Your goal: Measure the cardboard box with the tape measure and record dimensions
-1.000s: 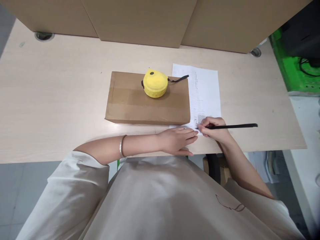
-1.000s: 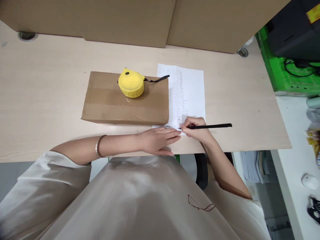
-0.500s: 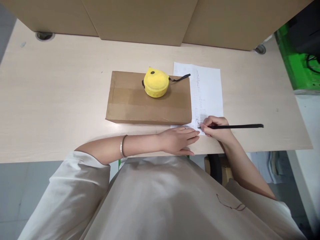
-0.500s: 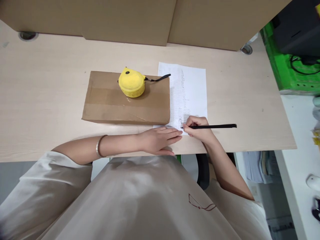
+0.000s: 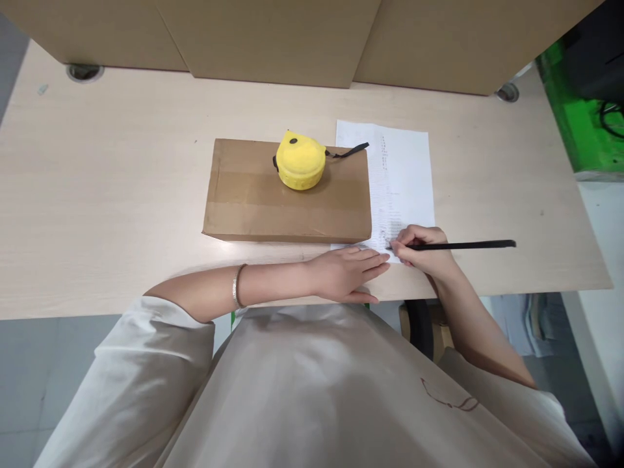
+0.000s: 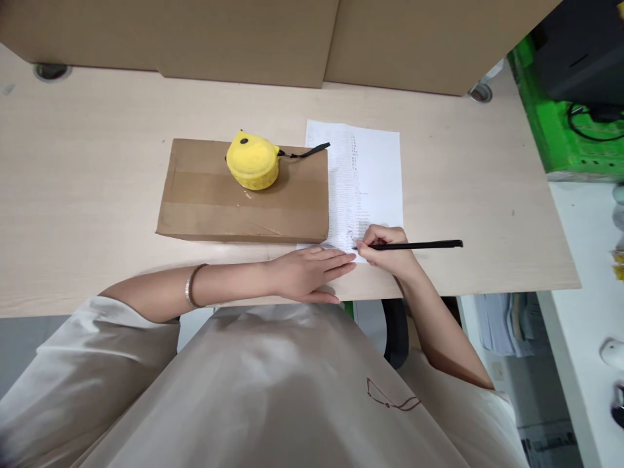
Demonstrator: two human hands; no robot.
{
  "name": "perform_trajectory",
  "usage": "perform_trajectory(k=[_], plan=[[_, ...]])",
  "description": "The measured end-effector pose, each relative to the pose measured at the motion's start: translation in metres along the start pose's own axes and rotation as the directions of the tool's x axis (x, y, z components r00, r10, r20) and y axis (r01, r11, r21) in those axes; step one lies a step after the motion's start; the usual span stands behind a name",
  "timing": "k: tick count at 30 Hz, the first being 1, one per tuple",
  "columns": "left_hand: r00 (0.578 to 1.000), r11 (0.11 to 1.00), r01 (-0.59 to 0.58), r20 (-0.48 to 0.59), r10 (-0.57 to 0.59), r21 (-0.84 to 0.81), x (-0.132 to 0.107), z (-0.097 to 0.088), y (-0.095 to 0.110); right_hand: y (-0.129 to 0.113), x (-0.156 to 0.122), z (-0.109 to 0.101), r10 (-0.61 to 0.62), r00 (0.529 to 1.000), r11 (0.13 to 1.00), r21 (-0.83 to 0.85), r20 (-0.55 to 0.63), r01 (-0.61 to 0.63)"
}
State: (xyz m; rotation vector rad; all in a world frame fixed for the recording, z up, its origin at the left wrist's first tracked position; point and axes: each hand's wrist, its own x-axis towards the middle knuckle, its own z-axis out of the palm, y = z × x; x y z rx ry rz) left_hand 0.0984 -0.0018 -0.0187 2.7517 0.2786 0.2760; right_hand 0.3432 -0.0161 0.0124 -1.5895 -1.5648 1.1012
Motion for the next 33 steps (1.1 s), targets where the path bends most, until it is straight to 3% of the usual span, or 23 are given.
perform_trajectory(k=[18, 33], plan=[[0.999, 0.996, -0.036, -0.012, 0.037, 0.083, 0.000, 0.000, -0.002, 0.010, 0.002, 0.000, -0.100, 0.995, 0.993, -0.065, -0.018, 0.099], [0.997, 0.998, -0.044, -0.057, 0.046, 0.037, -0.001, 0.001, -0.001, 0.010, 0.000, -0.003, -0.066, 0.998, 0.997, -0.029, -0.009, 0.066]])
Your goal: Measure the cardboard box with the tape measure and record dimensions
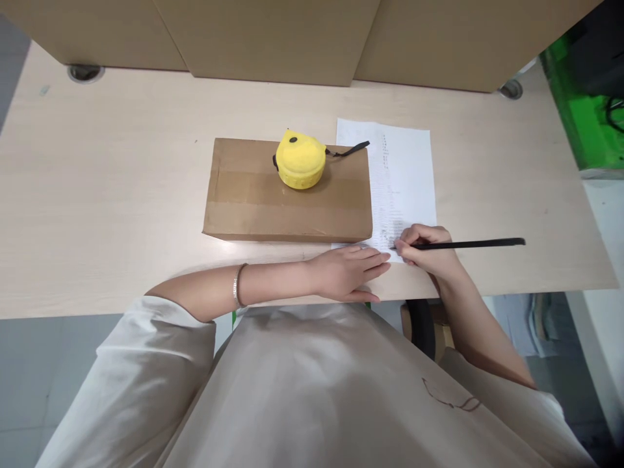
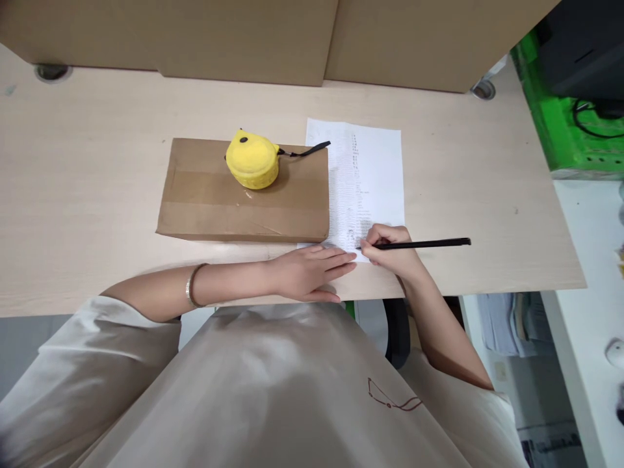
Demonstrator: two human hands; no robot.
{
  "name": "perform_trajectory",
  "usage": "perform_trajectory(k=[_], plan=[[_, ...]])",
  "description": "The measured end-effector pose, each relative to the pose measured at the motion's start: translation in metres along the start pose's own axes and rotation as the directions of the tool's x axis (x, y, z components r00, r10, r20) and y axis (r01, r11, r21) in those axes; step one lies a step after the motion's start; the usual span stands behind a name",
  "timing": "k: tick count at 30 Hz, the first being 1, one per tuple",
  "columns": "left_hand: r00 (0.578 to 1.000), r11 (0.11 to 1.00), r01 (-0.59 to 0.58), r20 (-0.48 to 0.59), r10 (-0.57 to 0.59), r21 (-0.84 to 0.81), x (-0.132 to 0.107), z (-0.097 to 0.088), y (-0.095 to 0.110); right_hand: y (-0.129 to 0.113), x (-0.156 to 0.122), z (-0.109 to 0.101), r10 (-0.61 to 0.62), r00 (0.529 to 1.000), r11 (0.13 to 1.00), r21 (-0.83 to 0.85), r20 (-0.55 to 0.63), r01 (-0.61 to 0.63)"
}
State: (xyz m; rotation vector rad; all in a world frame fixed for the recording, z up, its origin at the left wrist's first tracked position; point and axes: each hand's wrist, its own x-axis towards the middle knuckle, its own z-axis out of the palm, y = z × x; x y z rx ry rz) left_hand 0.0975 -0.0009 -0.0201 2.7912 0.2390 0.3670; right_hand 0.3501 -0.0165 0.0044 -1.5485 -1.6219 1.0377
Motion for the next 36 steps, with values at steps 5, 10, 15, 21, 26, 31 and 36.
perform_trajectory(k=[5, 10, 15, 21, 26, 31, 36], plan=[[0.999, 1.000, 0.019, 0.039, -0.020, 0.014, 0.0001, -0.0019, 0.0009, 0.0006, -0.0007, 0.0009, -0.005, 1.000, 1.000, -0.023, -0.023, 0.004], [0.999, 1.000, 0.013, 0.033, -0.013, 0.000, -0.0003, -0.0010, 0.0005, -0.0022, 0.0003, 0.0008, -0.007, 1.000, 1.000, -0.022, 0.012, 0.007], [1.000, 1.000, 0.006, 0.025, -0.007, 0.026, -0.0004, 0.0004, -0.0002, -0.0032, -0.0006, 0.0001, -0.009, 1.000, 1.000, -0.025, -0.009, 0.009], [0.998, 0.999, 0.005, 0.065, -0.007, 0.043, -0.0001, -0.0021, 0.0012, 0.0018, -0.0048, -0.0045, 0.043, 0.999, 0.999, 0.032, -0.021, -0.043], [0.997, 0.999, 0.013, 0.081, -0.017, 0.051, 0.0007, -0.0043, 0.0017, 0.0037, -0.0053, -0.0041, 0.030, 0.999, 0.999, 0.025, -0.010, -0.030], [0.997, 0.998, 0.003, 0.083, -0.009, 0.068, 0.0005, -0.0035, 0.0010, 0.0040, -0.0037, -0.0037, 0.017, 1.000, 0.999, 0.031, -0.007, -0.017], [0.999, 1.000, 0.009, 0.042, -0.010, 0.025, -0.0006, -0.0011, 0.0010, 0.0055, -0.0041, -0.0041, 0.028, 0.999, 0.999, 0.037, -0.031, -0.027]])
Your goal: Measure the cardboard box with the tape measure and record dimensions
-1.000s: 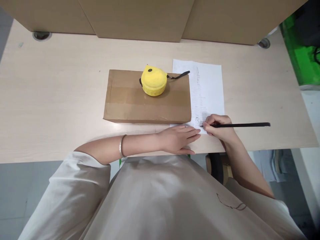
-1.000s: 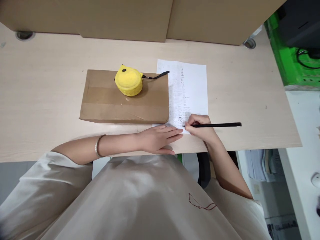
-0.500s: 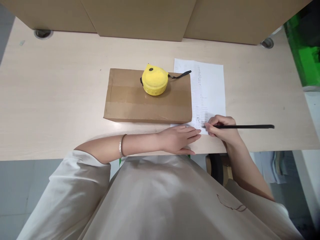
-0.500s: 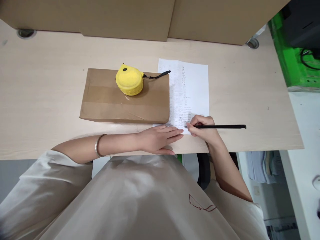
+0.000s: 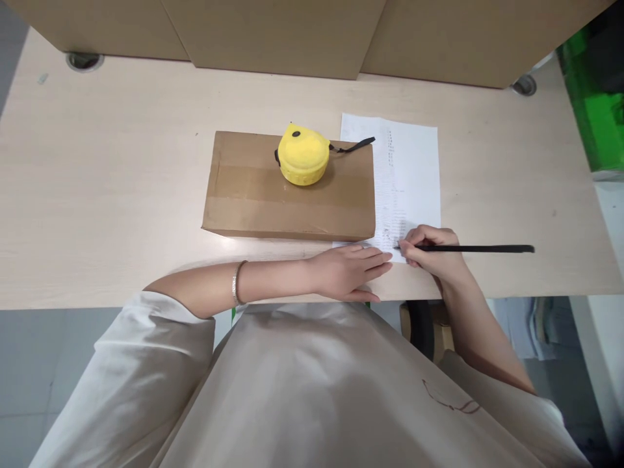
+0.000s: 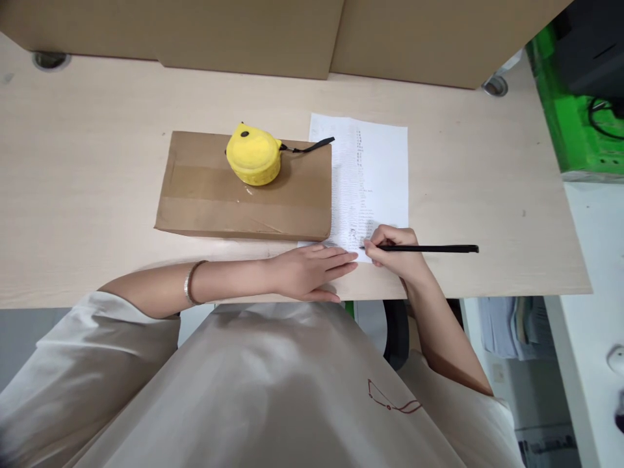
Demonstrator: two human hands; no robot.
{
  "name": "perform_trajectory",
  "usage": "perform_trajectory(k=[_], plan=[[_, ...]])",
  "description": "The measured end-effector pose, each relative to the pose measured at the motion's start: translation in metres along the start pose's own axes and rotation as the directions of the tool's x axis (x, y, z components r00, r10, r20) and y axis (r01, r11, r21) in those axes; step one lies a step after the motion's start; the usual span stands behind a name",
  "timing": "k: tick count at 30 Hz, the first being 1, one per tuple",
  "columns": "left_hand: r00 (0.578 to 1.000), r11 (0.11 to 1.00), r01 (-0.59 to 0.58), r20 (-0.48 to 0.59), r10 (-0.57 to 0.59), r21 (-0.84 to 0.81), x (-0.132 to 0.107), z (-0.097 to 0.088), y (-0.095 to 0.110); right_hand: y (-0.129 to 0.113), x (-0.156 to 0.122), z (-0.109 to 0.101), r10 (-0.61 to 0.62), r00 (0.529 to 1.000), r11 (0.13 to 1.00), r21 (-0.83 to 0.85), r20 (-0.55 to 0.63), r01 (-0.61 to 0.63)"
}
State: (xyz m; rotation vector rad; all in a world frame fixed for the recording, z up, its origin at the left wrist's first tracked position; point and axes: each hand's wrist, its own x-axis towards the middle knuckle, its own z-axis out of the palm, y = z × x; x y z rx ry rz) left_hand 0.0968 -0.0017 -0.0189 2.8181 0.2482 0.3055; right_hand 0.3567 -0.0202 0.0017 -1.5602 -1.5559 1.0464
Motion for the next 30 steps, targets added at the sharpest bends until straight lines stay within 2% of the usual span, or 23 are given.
perform_trajectory(k=[3, 8, 14, 23, 30], plan=[[1.000, 1.000, 0.004, -0.013, -0.005, -0.029, 0.0001, -0.0001, 0.0003, 0.0015, -0.0012, -0.0005, -0.010, 1.000, 1.000, -0.009, -0.004, 0.010], [0.999, 1.000, 0.004, 0.046, -0.005, 0.018, 0.0007, -0.0011, 0.0007, 0.0033, -0.0019, -0.0015, -0.020, 1.000, 1.000, -0.012, 0.010, 0.020], [1.000, 1.000, 0.008, -0.005, -0.008, -0.026, -0.0002, 0.0018, -0.0001, 0.0056, -0.0013, -0.0017, -0.004, 1.000, 1.000, -0.021, 0.007, 0.004], [1.000, 0.999, 0.005, -0.011, -0.006, -0.048, 0.0001, 0.0015, 0.0000, 0.0045, -0.0018, -0.0015, 0.017, 1.000, 1.000, -0.017, -0.010, -0.018], [0.999, 1.000, 0.009, 0.032, -0.009, -0.002, 0.0008, -0.0011, 0.0010, 0.0054, -0.0010, -0.0013, -0.008, 1.000, 0.999, -0.045, -0.029, 0.007]])
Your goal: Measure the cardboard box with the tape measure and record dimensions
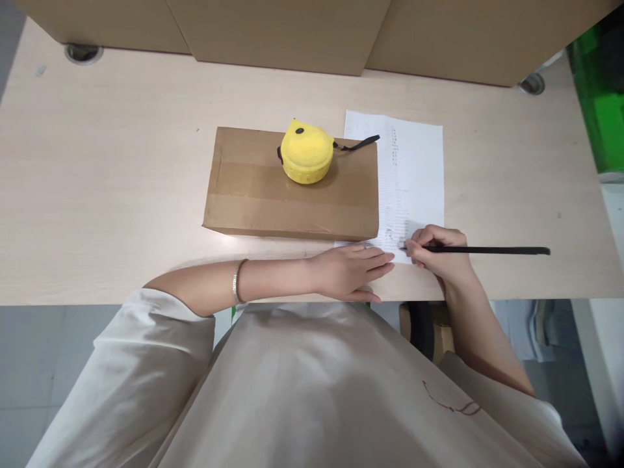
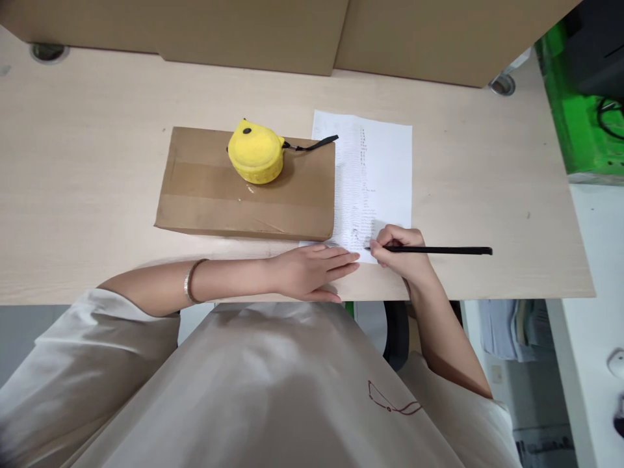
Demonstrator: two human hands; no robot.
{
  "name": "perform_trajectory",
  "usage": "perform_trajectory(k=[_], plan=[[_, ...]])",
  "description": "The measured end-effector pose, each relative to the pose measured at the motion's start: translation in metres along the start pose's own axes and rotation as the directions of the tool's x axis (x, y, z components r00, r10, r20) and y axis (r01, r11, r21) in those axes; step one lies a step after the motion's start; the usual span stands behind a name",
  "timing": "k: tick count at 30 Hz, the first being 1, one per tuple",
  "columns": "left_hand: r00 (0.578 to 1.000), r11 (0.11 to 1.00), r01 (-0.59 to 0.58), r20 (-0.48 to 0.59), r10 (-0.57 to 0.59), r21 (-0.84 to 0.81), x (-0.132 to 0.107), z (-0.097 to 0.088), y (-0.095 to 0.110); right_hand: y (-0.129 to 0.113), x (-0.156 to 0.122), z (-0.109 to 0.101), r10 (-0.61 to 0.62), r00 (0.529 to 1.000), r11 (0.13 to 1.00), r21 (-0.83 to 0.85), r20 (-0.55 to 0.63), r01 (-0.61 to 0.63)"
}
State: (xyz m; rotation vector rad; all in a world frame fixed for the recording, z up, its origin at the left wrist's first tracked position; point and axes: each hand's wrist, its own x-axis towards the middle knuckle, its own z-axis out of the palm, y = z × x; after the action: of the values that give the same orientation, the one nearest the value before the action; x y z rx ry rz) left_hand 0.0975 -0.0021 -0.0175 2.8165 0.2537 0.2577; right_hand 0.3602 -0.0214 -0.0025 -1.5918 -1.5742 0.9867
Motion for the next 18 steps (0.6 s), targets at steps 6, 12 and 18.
perform_trajectory(k=[6, 12, 18], plan=[[1.000, 1.000, 0.002, 0.005, -0.002, 0.012, -0.0005, 0.0000, 0.0010, 0.0016, -0.0009, -0.0001, -0.016, 1.000, 1.000, -0.010, -0.001, 0.016], [1.000, 1.000, 0.000, 0.013, 0.000, 0.009, -0.0006, -0.0008, 0.0001, 0.0011, 0.0000, -0.0019, -0.013, 1.000, 1.000, -0.019, 0.013, 0.013], [1.000, 0.999, -0.006, -0.027, 0.005, -0.034, -0.0022, 0.0007, -0.0009, -0.0041, 0.0004, 0.0011, 0.015, 1.000, 1.000, 0.015, 0.000, -0.015]])
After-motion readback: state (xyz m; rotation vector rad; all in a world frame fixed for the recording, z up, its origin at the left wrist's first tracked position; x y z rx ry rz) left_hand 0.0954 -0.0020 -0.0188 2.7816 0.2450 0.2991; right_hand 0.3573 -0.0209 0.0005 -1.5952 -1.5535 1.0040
